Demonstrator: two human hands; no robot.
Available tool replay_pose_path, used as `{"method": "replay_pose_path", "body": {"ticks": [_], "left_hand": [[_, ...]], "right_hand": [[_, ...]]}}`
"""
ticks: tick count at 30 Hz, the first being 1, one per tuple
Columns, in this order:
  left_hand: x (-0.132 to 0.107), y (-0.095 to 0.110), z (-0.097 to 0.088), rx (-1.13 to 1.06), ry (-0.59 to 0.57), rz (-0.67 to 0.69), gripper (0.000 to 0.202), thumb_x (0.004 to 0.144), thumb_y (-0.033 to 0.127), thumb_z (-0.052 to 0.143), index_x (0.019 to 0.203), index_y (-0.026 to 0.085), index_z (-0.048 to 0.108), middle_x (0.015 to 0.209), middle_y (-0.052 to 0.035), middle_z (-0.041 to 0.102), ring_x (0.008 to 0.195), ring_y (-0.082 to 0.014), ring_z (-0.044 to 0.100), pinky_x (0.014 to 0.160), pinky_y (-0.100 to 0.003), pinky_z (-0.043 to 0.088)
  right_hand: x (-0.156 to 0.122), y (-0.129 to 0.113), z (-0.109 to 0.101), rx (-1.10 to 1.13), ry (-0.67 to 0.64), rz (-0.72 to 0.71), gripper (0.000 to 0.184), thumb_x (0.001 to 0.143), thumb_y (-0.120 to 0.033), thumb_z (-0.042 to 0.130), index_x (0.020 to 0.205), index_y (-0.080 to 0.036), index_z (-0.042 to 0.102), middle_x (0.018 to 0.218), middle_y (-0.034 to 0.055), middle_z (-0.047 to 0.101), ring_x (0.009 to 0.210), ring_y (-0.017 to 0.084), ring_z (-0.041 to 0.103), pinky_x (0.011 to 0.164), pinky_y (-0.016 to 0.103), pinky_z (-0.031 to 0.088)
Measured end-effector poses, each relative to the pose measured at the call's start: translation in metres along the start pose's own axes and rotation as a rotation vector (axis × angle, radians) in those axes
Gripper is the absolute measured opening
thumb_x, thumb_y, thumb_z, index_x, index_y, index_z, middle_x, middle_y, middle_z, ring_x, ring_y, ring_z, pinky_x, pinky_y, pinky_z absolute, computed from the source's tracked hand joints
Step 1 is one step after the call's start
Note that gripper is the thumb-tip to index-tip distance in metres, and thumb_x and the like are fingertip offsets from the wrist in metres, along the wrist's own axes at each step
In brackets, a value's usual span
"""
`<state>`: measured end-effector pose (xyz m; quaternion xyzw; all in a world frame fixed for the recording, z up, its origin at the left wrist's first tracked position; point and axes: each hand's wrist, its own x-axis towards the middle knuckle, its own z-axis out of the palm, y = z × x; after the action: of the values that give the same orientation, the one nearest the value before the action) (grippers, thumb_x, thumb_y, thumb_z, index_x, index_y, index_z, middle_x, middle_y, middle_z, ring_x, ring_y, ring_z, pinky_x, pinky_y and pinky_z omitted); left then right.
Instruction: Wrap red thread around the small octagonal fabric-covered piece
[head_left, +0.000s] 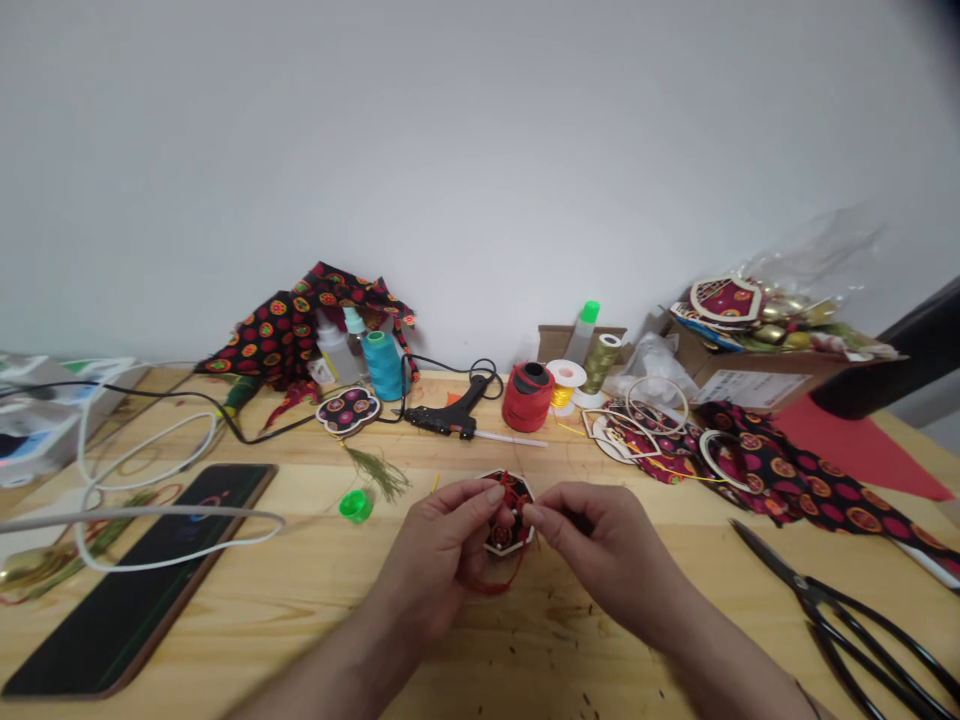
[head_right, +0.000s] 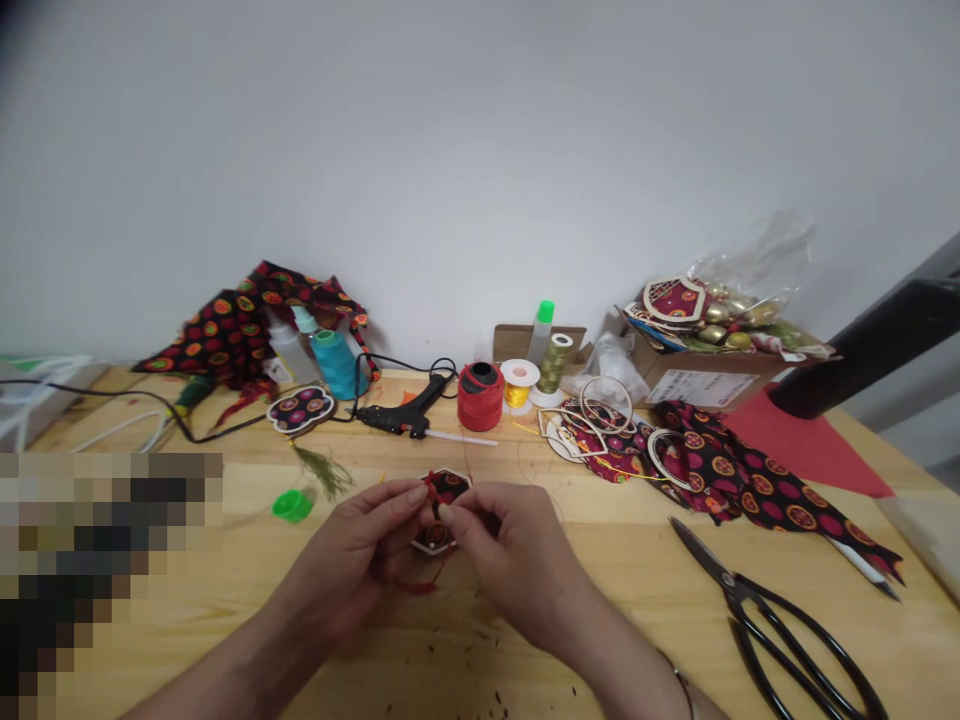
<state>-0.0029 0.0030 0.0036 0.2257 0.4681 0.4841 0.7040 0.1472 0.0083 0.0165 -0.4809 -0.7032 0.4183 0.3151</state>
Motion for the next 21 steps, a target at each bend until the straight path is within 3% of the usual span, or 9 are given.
{"method": "replay_pose_path", "body": {"ticks": [6,9,13,15,17,19,21], "left_hand": [[0.001,-0.003,-0.003,0.005,0.007,-0.027,0.011,0.069,0.023,0.063,0.068,0.012,0.059,0.060,-0.0008,0.062,0.044,-0.0072,0.053,0.040,-0.017,0.038],[0.004,-0.005,-0.006,-0.019,-0.016,-0.051,0.011,0.069,0.022,0.062,0.070,0.012,0.058,0.061,-0.0020,0.063,0.043,-0.0070,0.052,0.037,-0.015,0.036],[0.006,-0.006,-0.007,-0.075,-0.081,-0.091,0.013,0.071,0.022,0.061,0.064,0.012,0.055,0.050,0.0036,0.055,0.032,-0.0019,0.039,0.031,-0.013,0.025],[0.006,-0.006,-0.007,-0.104,-0.102,-0.082,0.017,0.071,0.021,0.061,0.060,0.013,0.052,0.044,0.0060,0.049,0.030,-0.0010,0.034,0.031,-0.013,0.021],[0.006,-0.006,-0.006,-0.122,-0.125,-0.070,0.019,0.071,0.022,0.061,0.058,0.013,0.051,0.042,0.0068,0.045,0.031,-0.0014,0.033,0.032,-0.014,0.020],[0.006,-0.007,-0.006,-0.118,-0.132,-0.068,0.017,0.071,0.022,0.061,0.060,0.013,0.052,0.041,0.0069,0.043,0.033,-0.0020,0.034,0.034,-0.014,0.020],[0.005,-0.007,-0.006,-0.083,-0.122,-0.064,0.013,0.071,0.022,0.061,0.065,0.012,0.055,0.041,0.0068,0.041,0.035,-0.0022,0.033,0.035,-0.015,0.018]], "right_hand": [[-0.011,0.001,0.016,-0.322,-0.046,-0.194,0.027,0.085,-0.024,0.039,0.064,-0.017,0.056,0.056,-0.0015,0.054,0.050,0.009,0.043,0.049,0.023,0.030],[-0.013,0.007,0.023,-0.511,-0.085,-0.370,0.021,0.083,-0.016,0.039,0.067,-0.017,0.052,0.063,0.0000,0.056,0.055,0.010,0.045,0.051,0.024,0.029],[-0.016,0.010,0.023,-0.730,-0.137,-0.606,0.014,0.078,-0.009,0.042,0.075,-0.015,0.054,0.067,0.0032,0.057,0.057,0.014,0.045,0.048,0.028,0.026],[-0.017,0.006,0.019,-0.682,-0.177,-0.653,0.011,0.079,-0.017,0.045,0.075,-0.015,0.055,0.067,0.0035,0.058,0.058,0.015,0.046,0.050,0.028,0.029],[-0.017,0.001,0.013,-0.473,-0.175,-0.663,0.017,0.077,-0.029,0.050,0.070,-0.015,0.057,0.070,0.0040,0.059,0.064,0.015,0.049,0.055,0.027,0.035],[-0.014,-0.002,0.009,-0.237,-0.047,-0.587,0.012,0.078,-0.023,0.050,0.078,-0.015,0.059,0.081,0.0048,0.060,0.072,0.014,0.053,0.063,0.025,0.039],[-0.007,0.000,0.006,-0.069,0.187,-0.401,0.014,0.080,-0.016,0.047,0.079,-0.017,0.061,0.075,0.0027,0.060,0.069,0.011,0.054,0.062,0.023,0.041]]}}
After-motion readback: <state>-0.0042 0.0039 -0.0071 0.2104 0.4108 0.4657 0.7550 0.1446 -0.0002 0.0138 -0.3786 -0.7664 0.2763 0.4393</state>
